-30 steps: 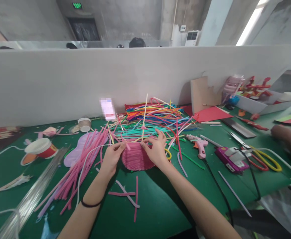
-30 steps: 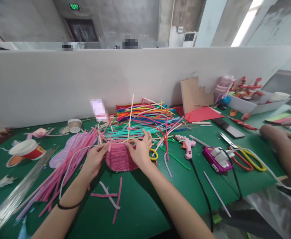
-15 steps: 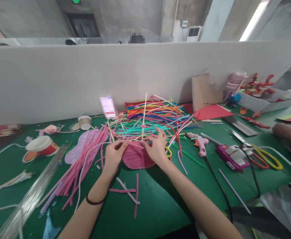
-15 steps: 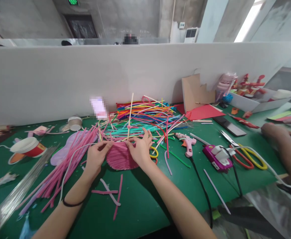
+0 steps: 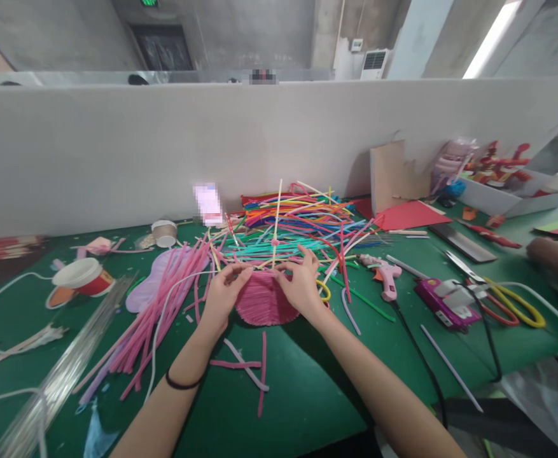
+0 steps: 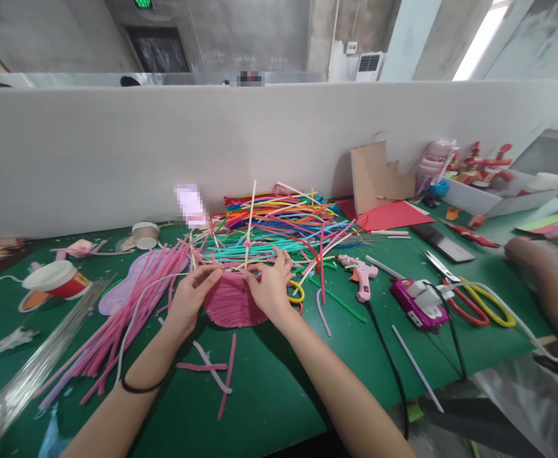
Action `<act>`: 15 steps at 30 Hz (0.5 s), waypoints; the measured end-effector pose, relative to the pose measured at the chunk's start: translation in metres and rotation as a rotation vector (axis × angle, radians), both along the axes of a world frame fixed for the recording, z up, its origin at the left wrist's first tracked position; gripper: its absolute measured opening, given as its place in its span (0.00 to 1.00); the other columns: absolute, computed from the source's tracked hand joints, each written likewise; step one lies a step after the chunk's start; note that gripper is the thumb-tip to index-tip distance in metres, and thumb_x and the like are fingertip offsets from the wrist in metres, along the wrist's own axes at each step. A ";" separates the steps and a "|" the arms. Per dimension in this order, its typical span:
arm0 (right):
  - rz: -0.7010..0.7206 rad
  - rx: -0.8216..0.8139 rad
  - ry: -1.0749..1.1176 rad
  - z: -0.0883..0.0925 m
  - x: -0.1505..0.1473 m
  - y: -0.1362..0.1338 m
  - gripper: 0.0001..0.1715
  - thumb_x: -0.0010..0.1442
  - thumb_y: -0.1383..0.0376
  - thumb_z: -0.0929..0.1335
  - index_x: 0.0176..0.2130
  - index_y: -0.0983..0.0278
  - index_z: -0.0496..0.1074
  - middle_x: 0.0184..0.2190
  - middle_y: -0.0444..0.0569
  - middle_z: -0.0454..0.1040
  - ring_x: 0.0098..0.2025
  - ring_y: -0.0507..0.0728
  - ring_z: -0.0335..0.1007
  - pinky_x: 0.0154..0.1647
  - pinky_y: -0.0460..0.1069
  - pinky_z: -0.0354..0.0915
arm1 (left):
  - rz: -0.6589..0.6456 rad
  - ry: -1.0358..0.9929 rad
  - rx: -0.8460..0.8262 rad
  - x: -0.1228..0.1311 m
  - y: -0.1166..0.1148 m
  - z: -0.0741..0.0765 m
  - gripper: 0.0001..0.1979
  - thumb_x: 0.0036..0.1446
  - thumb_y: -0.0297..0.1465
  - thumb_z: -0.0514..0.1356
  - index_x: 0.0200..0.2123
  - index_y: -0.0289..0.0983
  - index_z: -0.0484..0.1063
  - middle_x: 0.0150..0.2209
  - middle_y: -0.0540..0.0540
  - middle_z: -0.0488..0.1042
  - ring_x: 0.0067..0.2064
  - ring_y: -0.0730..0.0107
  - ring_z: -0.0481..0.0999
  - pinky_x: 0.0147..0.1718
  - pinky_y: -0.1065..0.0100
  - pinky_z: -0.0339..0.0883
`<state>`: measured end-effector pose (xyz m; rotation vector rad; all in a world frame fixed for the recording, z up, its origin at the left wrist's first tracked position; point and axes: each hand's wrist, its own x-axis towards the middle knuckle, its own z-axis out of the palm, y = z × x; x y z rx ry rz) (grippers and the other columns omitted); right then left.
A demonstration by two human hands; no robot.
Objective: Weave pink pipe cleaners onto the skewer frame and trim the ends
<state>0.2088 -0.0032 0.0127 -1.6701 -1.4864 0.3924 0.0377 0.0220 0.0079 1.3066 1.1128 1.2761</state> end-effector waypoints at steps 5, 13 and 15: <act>0.009 0.024 -0.005 0.001 -0.001 -0.001 0.10 0.58 0.55 0.70 0.33 0.57 0.80 0.65 0.50 0.54 0.67 0.75 0.36 0.59 0.73 0.46 | -0.068 -0.053 -0.128 -0.001 0.000 0.000 0.16 0.45 0.40 0.70 0.34 0.36 0.78 0.37 0.45 0.79 0.38 0.65 0.76 0.39 0.68 0.66; 0.249 0.183 -0.176 0.002 0.004 -0.003 0.09 0.60 0.56 0.68 0.37 0.52 0.80 0.66 0.47 0.55 0.68 0.72 0.36 0.60 0.72 0.45 | -0.149 0.089 -0.196 -0.004 -0.003 0.009 0.16 0.41 0.39 0.71 0.33 0.37 0.80 0.36 0.44 0.81 0.39 0.60 0.77 0.41 0.65 0.67; 0.254 0.230 -0.147 0.004 0.011 0.000 0.11 0.62 0.58 0.67 0.42 0.52 0.79 0.64 0.48 0.59 0.68 0.68 0.41 0.62 0.68 0.48 | -0.131 0.062 -0.207 -0.006 -0.001 0.007 0.16 0.40 0.39 0.72 0.33 0.37 0.80 0.35 0.44 0.81 0.37 0.61 0.78 0.40 0.65 0.68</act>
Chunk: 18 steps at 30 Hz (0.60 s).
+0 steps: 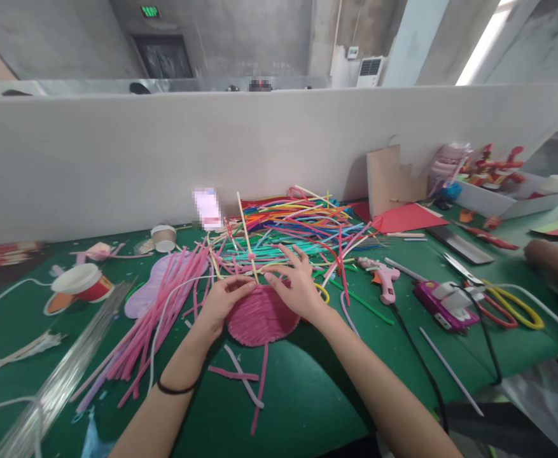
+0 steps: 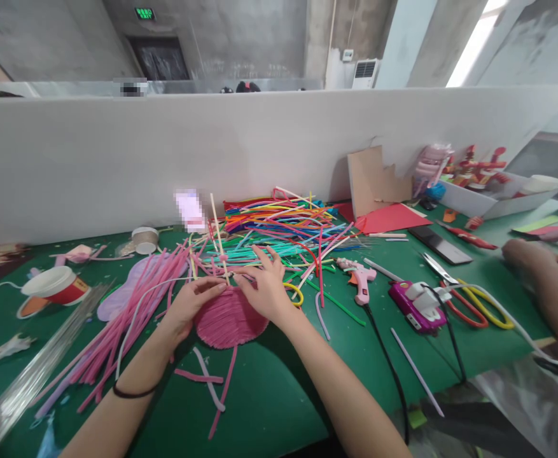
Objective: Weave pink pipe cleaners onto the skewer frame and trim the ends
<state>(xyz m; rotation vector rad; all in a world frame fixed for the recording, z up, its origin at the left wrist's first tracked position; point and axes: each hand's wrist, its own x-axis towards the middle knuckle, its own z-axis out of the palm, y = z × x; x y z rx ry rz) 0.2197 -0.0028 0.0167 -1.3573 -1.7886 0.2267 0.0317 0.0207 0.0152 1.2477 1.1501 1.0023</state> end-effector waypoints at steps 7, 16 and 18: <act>0.006 -0.087 0.221 0.007 0.038 0.015 0.15 0.61 0.58 0.68 0.46 0.60 0.76 0.46 0.52 0.76 0.49 0.58 0.71 0.50 0.54 0.65 | 0.221 -0.154 0.061 -0.003 0.002 -0.003 0.20 0.39 0.38 0.73 0.34 0.34 0.78 0.34 0.43 0.80 0.36 0.64 0.78 0.38 0.66 0.69; 0.265 -0.233 -0.099 -0.004 0.041 0.015 0.11 0.57 0.62 0.72 0.42 0.59 0.77 0.35 0.45 0.79 0.35 0.54 0.73 0.37 0.48 0.64 | 0.306 -0.126 0.163 -0.004 0.004 -0.007 0.23 0.49 0.50 0.64 0.35 0.34 0.77 0.41 0.39 0.80 0.42 0.56 0.79 0.41 0.64 0.71; 0.190 -0.233 -0.171 -0.006 0.036 0.014 0.11 0.58 0.65 0.71 0.43 0.60 0.76 0.33 0.46 0.79 0.35 0.55 0.73 0.36 0.48 0.63 | 0.256 -0.178 0.114 -0.004 0.003 -0.005 0.22 0.50 0.49 0.64 0.36 0.35 0.76 0.42 0.39 0.79 0.43 0.56 0.79 0.41 0.63 0.72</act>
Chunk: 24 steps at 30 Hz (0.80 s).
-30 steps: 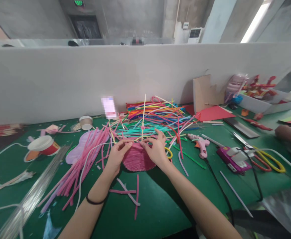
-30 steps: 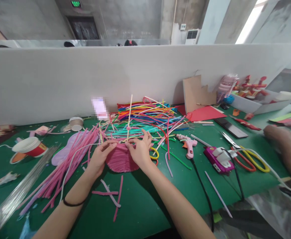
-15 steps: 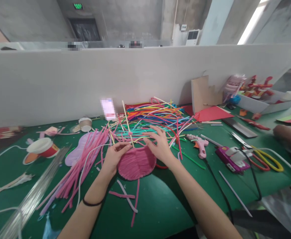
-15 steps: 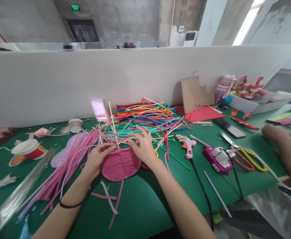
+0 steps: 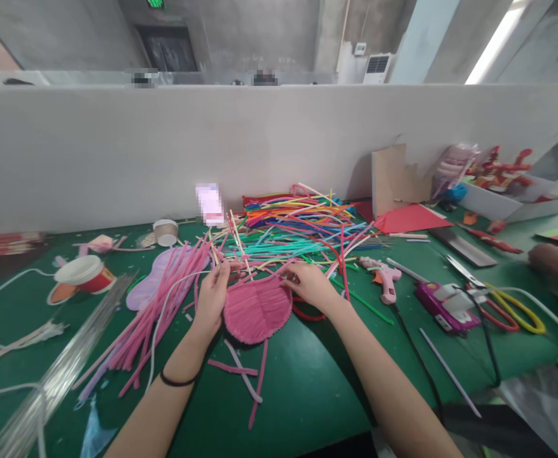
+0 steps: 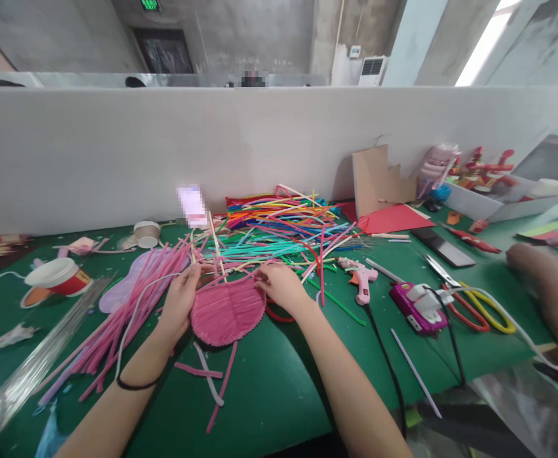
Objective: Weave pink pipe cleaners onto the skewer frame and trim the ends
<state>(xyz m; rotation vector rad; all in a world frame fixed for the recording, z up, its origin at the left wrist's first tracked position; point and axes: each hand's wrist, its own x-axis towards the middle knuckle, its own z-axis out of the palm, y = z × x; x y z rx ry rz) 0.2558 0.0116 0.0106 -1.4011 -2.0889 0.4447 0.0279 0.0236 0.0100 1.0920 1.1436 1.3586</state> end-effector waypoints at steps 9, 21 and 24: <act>-0.158 0.149 -0.147 0.002 -0.006 -0.005 0.11 0.64 0.66 0.63 0.43 0.60 0.75 0.43 0.52 0.76 0.46 0.59 0.72 0.40 0.49 0.65 | -0.276 -0.269 -0.170 0.004 -0.007 0.011 0.18 0.54 0.46 0.64 0.38 0.38 0.72 0.49 0.40 0.77 0.47 0.54 0.78 0.41 0.58 0.74; -0.006 0.229 0.020 0.001 -0.022 -0.012 0.11 0.59 0.66 0.67 0.40 0.58 0.79 0.47 0.51 0.72 0.53 0.62 0.61 0.56 0.59 0.58 | -0.232 -0.256 -0.200 0.004 -0.006 0.013 0.21 0.54 0.52 0.59 0.27 0.38 0.69 0.46 0.41 0.79 0.45 0.54 0.79 0.39 0.57 0.74; -0.072 0.198 0.113 -0.001 -0.016 -0.009 0.12 0.57 0.62 0.71 0.43 0.56 0.79 0.55 0.51 0.66 0.60 0.63 0.55 0.61 0.62 0.52 | -0.173 -0.252 -0.193 -0.002 -0.001 0.010 0.22 0.54 0.53 0.59 0.26 0.38 0.68 0.45 0.41 0.79 0.45 0.54 0.79 0.39 0.57 0.74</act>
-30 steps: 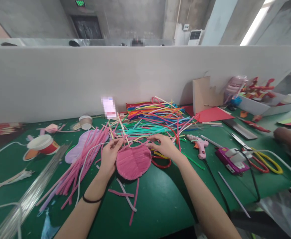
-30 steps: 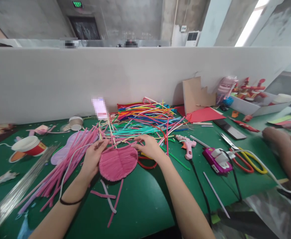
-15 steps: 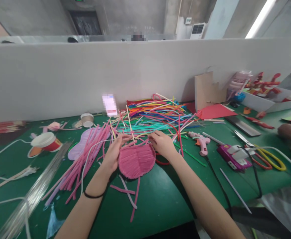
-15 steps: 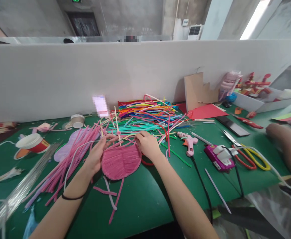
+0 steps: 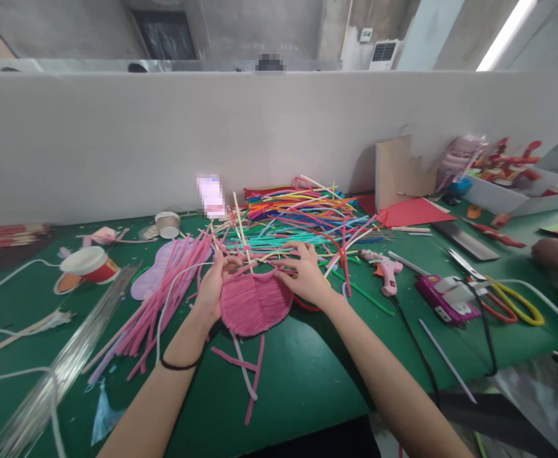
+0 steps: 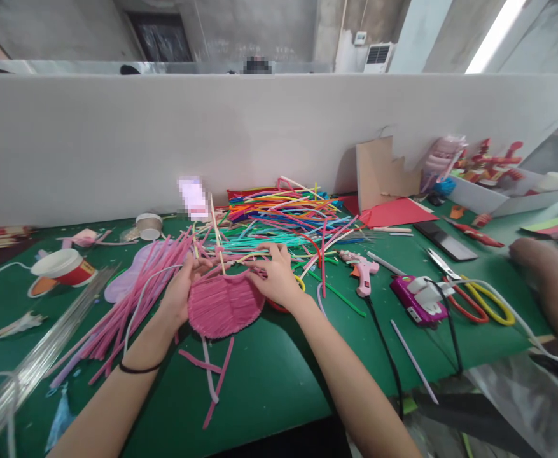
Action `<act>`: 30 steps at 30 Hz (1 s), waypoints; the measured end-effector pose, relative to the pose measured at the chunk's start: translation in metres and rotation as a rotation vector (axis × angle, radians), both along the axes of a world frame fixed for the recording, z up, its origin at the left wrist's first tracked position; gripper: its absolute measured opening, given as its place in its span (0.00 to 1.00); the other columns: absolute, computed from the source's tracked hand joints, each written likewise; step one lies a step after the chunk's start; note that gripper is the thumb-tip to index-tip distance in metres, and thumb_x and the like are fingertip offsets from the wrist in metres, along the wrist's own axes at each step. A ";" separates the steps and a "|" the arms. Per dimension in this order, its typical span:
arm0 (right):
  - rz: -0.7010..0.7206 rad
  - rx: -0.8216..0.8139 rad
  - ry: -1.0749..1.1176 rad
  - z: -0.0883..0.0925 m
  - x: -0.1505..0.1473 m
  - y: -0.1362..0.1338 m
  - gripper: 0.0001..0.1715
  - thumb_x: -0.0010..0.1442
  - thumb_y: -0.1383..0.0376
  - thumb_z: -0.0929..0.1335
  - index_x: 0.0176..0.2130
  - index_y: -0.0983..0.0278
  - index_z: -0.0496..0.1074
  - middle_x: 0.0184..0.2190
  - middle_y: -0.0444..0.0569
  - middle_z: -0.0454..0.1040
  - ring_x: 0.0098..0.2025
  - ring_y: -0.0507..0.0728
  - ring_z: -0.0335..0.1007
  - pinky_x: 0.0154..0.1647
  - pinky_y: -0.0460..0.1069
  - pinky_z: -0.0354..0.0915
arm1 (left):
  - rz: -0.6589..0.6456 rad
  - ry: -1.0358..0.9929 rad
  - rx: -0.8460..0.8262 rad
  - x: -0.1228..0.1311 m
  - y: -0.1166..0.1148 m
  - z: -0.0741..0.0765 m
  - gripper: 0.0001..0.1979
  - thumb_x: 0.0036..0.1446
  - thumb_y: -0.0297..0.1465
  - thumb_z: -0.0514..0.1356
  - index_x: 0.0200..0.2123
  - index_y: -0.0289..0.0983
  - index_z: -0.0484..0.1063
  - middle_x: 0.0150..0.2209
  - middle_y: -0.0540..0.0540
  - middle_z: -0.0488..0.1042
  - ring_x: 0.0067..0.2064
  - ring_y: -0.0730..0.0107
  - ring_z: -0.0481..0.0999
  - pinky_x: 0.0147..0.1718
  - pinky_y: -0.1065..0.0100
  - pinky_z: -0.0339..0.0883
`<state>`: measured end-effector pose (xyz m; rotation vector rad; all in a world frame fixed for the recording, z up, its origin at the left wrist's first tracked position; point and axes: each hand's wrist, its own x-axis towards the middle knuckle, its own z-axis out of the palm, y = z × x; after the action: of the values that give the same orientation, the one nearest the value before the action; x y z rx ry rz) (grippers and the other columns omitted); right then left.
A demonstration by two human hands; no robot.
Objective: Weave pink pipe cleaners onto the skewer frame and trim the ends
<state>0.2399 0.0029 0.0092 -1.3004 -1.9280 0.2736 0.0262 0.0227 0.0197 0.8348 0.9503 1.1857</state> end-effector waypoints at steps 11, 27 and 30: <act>0.058 -0.347 0.745 -0.018 -0.013 0.012 0.39 0.49 0.53 0.74 0.55 0.61 0.58 0.47 0.54 0.74 0.50 0.57 0.72 0.48 0.53 0.66 | -0.100 -0.119 0.008 -0.005 0.003 -0.003 0.22 0.53 0.51 0.61 0.25 0.37 0.67 0.47 0.40 0.78 0.46 0.54 0.79 0.40 0.57 0.74; -0.021 -0.260 0.263 -0.008 -0.011 0.006 0.20 0.52 0.47 0.72 0.29 0.61 0.76 0.37 0.47 0.77 0.45 0.58 0.69 0.52 0.54 0.58 | -0.100 -0.172 0.035 -0.006 0.001 0.002 0.22 0.53 0.51 0.60 0.25 0.37 0.68 0.48 0.41 0.78 0.48 0.52 0.78 0.43 0.55 0.73; -0.099 -0.233 0.262 -0.014 -0.010 0.010 0.20 0.51 0.47 0.72 0.28 0.61 0.76 0.37 0.48 0.76 0.44 0.58 0.69 0.50 0.53 0.60 | -0.083 -0.182 0.050 -0.005 0.001 0.001 0.22 0.52 0.51 0.61 0.26 0.37 0.69 0.48 0.39 0.78 0.48 0.51 0.78 0.44 0.54 0.72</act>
<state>0.2294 0.0127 -0.0047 -1.4275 -1.6422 0.6028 0.0216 0.0242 0.0208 0.7838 0.7333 1.1952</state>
